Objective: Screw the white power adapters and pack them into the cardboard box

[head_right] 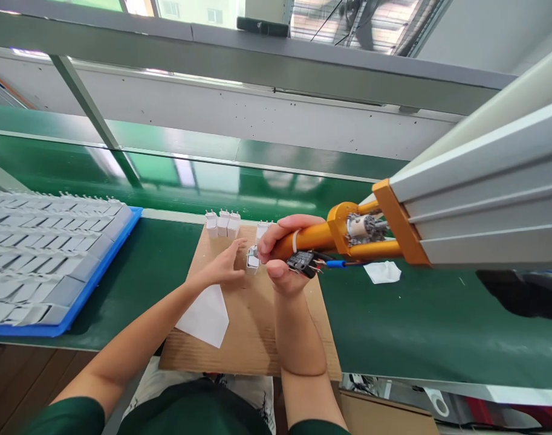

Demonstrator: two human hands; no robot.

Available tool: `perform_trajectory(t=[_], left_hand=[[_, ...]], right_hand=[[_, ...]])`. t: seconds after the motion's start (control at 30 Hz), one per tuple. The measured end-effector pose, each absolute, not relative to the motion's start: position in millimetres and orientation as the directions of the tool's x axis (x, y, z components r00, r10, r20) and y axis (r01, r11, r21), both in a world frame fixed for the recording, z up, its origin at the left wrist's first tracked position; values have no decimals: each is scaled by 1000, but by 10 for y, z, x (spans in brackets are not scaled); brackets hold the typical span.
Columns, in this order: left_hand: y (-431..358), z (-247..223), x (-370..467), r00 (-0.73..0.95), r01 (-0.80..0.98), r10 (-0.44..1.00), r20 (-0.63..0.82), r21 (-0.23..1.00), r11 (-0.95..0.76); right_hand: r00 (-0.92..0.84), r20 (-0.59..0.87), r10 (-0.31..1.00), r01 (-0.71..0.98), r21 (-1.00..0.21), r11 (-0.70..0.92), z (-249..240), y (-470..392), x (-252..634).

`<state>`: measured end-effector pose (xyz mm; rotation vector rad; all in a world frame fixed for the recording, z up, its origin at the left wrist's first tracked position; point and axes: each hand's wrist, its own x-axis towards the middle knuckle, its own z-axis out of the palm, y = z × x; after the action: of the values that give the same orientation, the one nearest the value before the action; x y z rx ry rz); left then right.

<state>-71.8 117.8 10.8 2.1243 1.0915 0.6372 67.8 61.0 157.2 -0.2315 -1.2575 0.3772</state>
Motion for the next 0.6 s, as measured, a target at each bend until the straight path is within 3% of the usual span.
perform_trajectory(t=[0.2,0.37,0.6], left_hand=[[1112,111,-600,536,416,842,64,848,-329],[1171,150,-890,748,248,664,13,922,-298],[1122,127,-973,712,191,702,38,951,-245]], right_hand=[[270,890,367,-103,-352,930,1588,623,670],[262,874,409,-72,-405,911,1581,609,670],[280,882,379,-59,-379,924,1600,643,692]])
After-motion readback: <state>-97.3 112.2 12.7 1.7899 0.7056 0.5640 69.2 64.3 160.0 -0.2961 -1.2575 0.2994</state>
